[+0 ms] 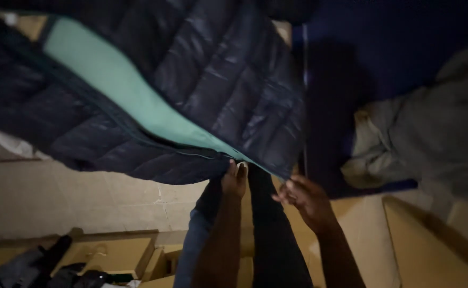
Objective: The person is zipping up a dark blue puffer jacket.
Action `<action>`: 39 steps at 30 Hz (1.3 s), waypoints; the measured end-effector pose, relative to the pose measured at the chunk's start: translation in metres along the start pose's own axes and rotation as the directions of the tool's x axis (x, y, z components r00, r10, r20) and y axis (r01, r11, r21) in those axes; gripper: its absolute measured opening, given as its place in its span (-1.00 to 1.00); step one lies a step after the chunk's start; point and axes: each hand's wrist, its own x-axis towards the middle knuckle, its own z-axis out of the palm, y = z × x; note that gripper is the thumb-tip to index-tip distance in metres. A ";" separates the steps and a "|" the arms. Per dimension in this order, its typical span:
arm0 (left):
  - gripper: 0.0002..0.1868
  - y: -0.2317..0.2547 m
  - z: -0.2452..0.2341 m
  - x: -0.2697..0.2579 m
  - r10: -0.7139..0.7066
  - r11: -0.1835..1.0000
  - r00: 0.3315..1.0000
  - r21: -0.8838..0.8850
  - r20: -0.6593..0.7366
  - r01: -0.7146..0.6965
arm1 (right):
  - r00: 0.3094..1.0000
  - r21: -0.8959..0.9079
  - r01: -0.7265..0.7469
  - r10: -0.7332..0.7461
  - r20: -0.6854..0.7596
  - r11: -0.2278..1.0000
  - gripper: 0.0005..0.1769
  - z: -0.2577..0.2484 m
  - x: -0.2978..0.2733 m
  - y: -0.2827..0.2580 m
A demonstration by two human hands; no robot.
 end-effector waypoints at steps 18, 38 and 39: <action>-0.75 -0.005 0.050 -0.199 0.272 0.897 0.855 -0.438 0.442 -0.059 | 0.999 -0.044 -0.032 0.033 0.022 0.999 -0.69 -0.074 0.022 0.010; -0.86 0.027 0.166 -0.375 0.435 0.900 0.869 -0.089 0.236 -0.426 | 0.988 -0.009 0.012 -0.010 0.157 1.000 -0.89 0.034 -0.061 -0.114; -0.86 0.023 0.162 -0.366 0.443 0.896 0.865 -0.086 0.238 -0.435 | 0.986 -0.004 0.013 -0.012 0.165 1.000 -0.89 0.046 -0.060 -0.112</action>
